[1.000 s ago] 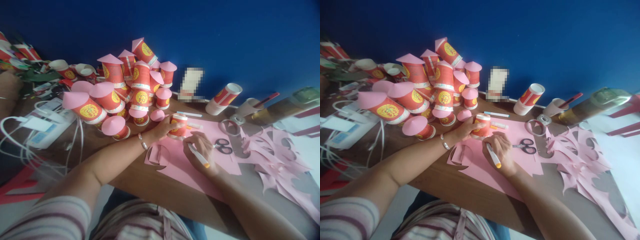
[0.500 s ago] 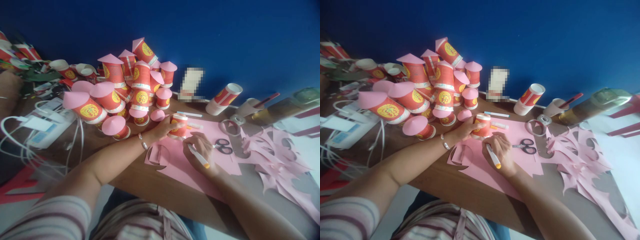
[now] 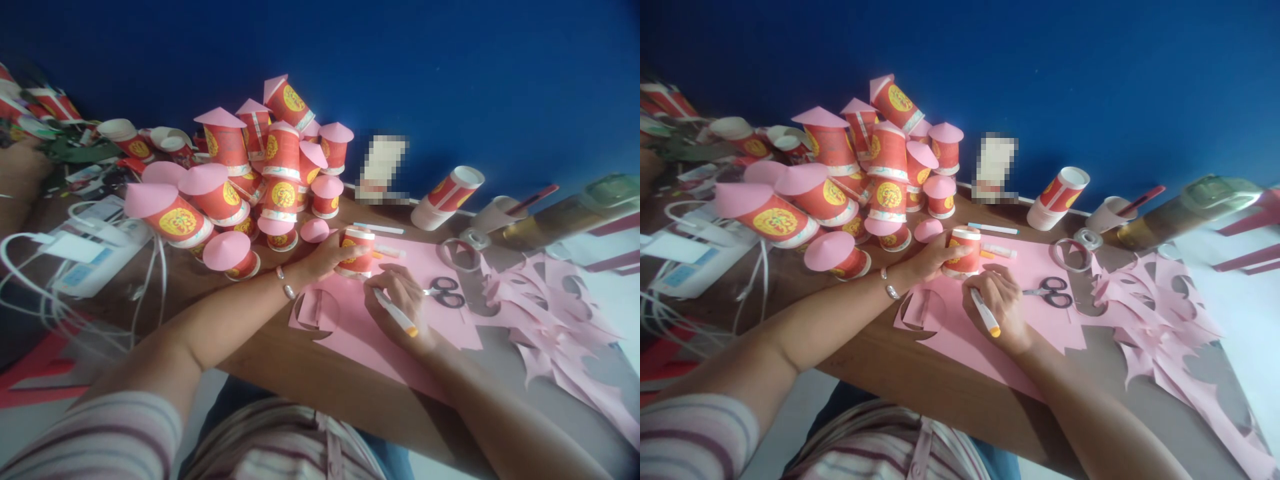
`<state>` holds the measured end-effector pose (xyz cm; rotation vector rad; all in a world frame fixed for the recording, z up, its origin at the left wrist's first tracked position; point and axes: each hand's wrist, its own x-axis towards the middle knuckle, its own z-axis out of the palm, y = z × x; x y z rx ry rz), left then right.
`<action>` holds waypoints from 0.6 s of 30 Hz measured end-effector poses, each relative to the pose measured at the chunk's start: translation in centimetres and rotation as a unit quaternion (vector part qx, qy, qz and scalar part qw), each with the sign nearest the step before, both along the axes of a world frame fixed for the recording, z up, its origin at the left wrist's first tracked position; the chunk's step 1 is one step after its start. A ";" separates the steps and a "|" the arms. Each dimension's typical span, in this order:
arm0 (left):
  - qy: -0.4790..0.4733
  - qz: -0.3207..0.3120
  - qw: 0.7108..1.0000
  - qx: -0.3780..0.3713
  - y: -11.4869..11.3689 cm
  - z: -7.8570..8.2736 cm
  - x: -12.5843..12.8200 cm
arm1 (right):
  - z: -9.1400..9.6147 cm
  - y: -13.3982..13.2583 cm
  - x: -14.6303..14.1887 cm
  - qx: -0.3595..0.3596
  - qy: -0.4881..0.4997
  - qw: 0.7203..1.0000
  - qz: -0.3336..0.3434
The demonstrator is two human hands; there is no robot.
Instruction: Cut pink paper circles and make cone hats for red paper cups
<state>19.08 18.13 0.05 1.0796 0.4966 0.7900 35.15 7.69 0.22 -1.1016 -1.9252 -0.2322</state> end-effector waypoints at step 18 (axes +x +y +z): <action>0.004 0.002 1.000 0.007 0.0 -0.5 0.1 | 0.6 0.0 -0.2 0.017 0.016 0.999 0.035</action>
